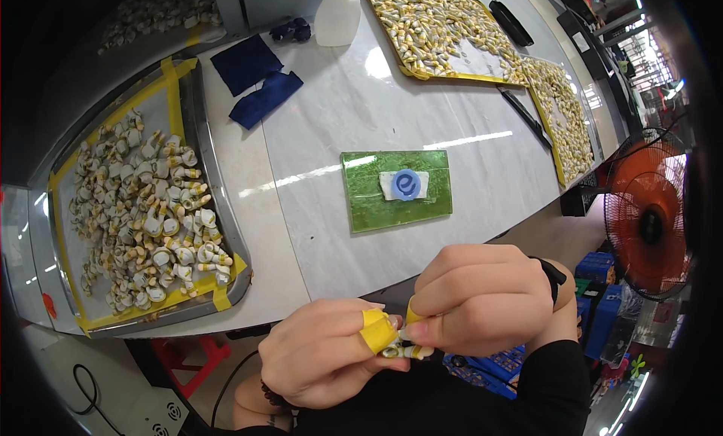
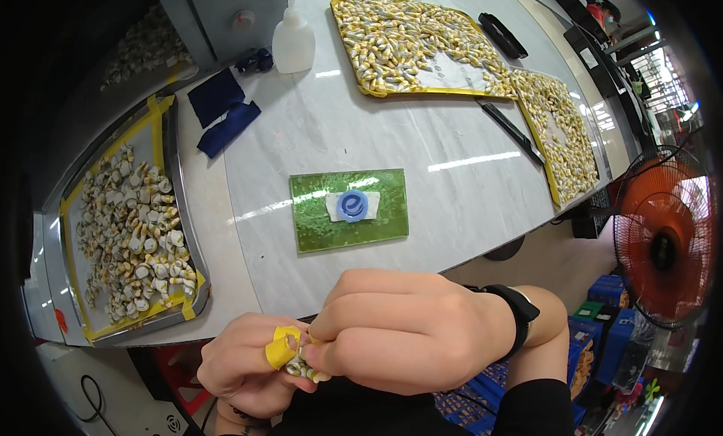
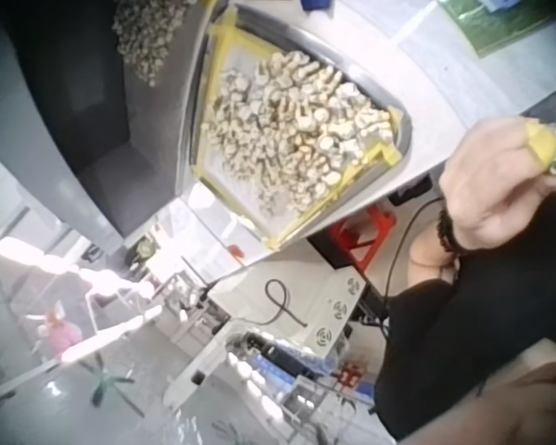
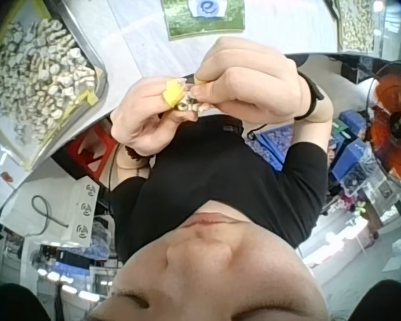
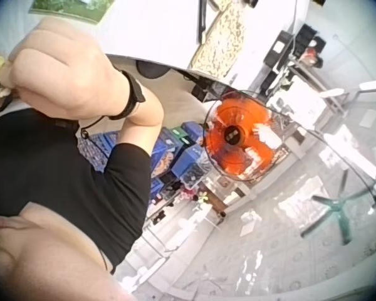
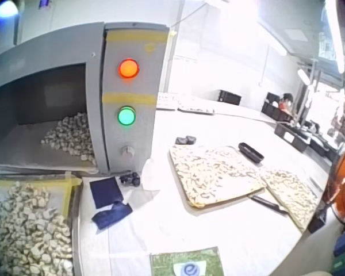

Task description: The person assembles small white and yellow plastic components by hand. They pick up individual parts from a tray, connect them together, and place the finished units onto a green mat on the table.

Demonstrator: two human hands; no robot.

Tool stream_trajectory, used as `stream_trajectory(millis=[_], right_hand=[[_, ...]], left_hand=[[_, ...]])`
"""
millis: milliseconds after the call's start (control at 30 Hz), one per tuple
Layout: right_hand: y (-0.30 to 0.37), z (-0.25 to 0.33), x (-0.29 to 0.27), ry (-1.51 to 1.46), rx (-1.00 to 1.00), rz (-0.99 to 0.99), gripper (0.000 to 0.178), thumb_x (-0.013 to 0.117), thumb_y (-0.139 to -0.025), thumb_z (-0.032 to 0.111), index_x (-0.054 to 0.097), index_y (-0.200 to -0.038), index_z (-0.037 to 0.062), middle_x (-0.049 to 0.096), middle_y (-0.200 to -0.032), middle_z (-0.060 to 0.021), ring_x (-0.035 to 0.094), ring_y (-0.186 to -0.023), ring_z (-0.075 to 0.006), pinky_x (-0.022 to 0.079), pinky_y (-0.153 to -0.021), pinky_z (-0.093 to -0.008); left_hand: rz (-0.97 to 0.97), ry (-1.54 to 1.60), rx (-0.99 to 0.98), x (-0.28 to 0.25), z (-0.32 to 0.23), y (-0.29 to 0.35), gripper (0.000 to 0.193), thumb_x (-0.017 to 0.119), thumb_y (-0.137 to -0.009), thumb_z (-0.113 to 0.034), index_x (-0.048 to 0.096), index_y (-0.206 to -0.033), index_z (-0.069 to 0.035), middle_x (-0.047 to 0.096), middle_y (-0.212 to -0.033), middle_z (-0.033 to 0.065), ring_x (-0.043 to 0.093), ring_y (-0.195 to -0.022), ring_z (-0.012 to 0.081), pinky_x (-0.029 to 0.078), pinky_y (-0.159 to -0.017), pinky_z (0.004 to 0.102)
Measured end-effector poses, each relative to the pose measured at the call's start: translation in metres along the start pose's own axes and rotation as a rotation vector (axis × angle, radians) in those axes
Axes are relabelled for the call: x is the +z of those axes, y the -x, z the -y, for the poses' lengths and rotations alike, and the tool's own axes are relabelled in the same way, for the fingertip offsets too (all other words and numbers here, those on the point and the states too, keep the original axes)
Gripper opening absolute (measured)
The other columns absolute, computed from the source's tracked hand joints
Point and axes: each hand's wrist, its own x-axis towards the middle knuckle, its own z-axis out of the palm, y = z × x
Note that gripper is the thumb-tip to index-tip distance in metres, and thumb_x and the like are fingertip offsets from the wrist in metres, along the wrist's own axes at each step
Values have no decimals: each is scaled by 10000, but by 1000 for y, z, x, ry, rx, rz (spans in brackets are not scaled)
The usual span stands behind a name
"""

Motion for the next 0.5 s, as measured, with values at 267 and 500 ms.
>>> stream_trajectory(millis=[267, 500], right_hand=[[5, 3, 10, 83, 17, -129, 153, 689, -669, -44, 633, -812, -46, 599, -723, -114, 573, -587, -206, 469, -521, -256], [-9, 4, -14, -170, 365, 82, 169, 766, -675, 90, 673, -815, 69, 498, -785, -48, 499, -682, -175, 381, -583, -263]], left_hand=[[15, -205, 22, 0, -2, -5, 339, 802, -655, -187, 647, -918, -43, 650, -893, 97, 620, -774, 255, 495, -723, 330], [26, 656, -443, -1, 7, 4, 222, 697, -787, -72, 617, -949, 58, 656, -854, 111, 628, -764, 141, 487, -709, 246]])
